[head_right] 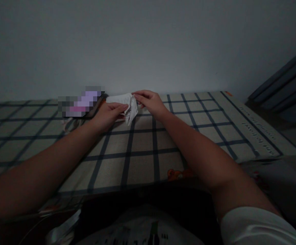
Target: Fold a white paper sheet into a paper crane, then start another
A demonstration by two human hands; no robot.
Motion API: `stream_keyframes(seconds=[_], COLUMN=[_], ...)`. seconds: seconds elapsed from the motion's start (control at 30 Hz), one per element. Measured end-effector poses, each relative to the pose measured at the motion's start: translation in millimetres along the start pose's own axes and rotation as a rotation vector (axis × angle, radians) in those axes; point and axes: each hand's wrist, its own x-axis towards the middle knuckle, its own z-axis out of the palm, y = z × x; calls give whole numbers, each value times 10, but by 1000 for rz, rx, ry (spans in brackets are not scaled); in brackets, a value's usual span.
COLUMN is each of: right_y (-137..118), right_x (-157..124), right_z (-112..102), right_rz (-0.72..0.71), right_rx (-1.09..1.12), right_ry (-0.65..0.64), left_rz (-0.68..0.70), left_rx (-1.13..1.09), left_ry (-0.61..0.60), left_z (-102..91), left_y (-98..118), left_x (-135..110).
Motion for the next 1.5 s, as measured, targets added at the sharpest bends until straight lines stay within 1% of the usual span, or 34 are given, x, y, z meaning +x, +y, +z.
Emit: stream_keyframes(seconds=[0.13, 0.27, 0.43, 0.6, 0.67, 0.87, 1.03, 1.27, 1.4, 1.5], right_y=[20, 30, 36, 69, 70, 0, -37, 1, 14, 12], right_x=[8, 4, 14, 24, 21, -5, -29, -8, -3, -5], right_z=[-30, -16, 16, -15, -17, 49, 71, 11, 29, 48], right_rz=[27, 5, 46, 60, 49, 64, 65, 31, 56, 74], right_rx=[1, 7, -7, -26, -52, -80, -61, -44, -53, -52], right_ry=[-12, 1, 18, -42, -58, 4, -9, -6, 36, 16], left_rz=[-9, -11, -14, 18, 18, -40, -29, -28, -28, -12], left_rx=[15, 25, 48, 20, 21, 19, 11, 35, 38, 64], left_ry=[-13, -38, -8, 32, 30, 16, 44, 29, 25, 34], left_z=[-8, -45, -57, -42, -40, -35, -14, -12, -3, 3], left_y=[16, 37, 22, -25, -37, -37, -14, -31, -8, 2], left_x=[-4, 7, 23, 34, 35, 31, 20, 23, 11, 3])
